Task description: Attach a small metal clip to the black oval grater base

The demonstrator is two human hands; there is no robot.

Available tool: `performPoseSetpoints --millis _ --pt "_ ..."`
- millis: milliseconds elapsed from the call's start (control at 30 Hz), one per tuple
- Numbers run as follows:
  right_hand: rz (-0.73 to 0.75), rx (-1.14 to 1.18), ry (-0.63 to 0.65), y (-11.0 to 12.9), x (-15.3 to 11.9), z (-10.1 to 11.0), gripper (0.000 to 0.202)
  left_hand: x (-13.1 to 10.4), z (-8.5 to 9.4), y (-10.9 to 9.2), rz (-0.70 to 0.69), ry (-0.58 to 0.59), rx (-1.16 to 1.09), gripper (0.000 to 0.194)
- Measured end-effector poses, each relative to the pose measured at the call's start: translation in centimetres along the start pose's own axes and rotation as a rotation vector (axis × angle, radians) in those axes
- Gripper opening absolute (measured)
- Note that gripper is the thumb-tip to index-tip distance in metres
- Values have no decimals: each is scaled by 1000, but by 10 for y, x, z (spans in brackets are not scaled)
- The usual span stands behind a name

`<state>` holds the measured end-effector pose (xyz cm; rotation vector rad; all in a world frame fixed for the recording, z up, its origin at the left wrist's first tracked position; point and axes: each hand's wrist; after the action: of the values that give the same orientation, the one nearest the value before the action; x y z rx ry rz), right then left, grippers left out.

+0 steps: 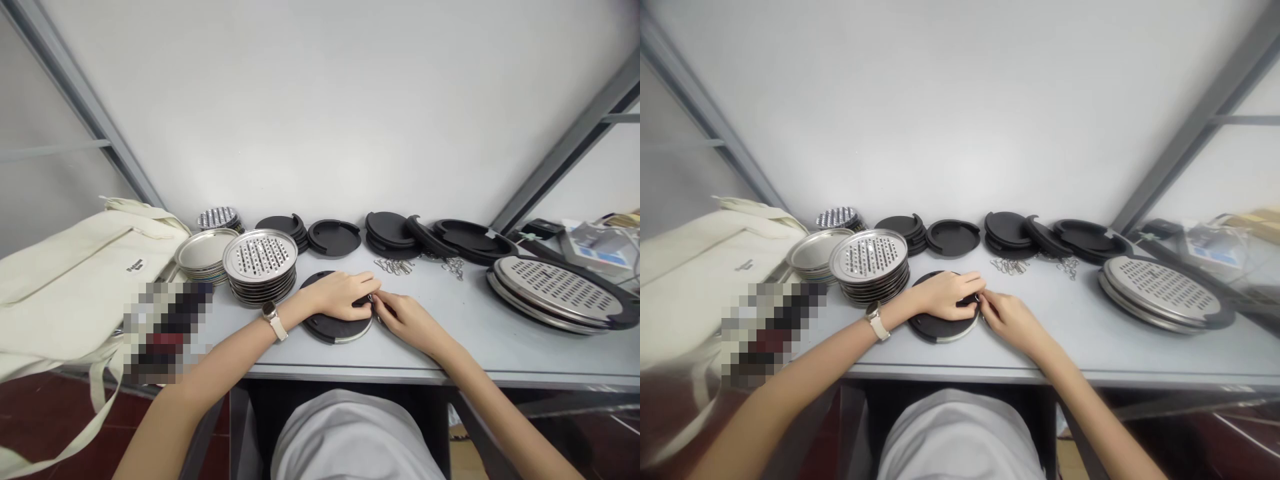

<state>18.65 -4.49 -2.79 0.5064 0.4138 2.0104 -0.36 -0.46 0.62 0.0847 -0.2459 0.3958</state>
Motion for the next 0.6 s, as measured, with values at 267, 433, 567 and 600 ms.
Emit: performPoseSetpoints --millis 267,433,567,600 --pt "0 12 -8 2 0 1 28 0 2 -1 10 20 -8 14" --pt "-3 19 -17 2 0 1 29 0 4 -1 14 22 -7 14" --pt "-5 16 -18 2 0 1 29 0 4 -2 21 30 -15 14" --pt "-5 15 -16 2 0 1 29 0 4 -2 22 31 -15 14"
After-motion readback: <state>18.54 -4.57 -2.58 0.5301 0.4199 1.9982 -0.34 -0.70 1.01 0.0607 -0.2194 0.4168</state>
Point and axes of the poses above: each hand's wrist, its own x-axis towards the middle knuckle, its own z-axis out of the back of the hand, y = z × x, and after that the axes turned 3 degrees about -z, right-handed
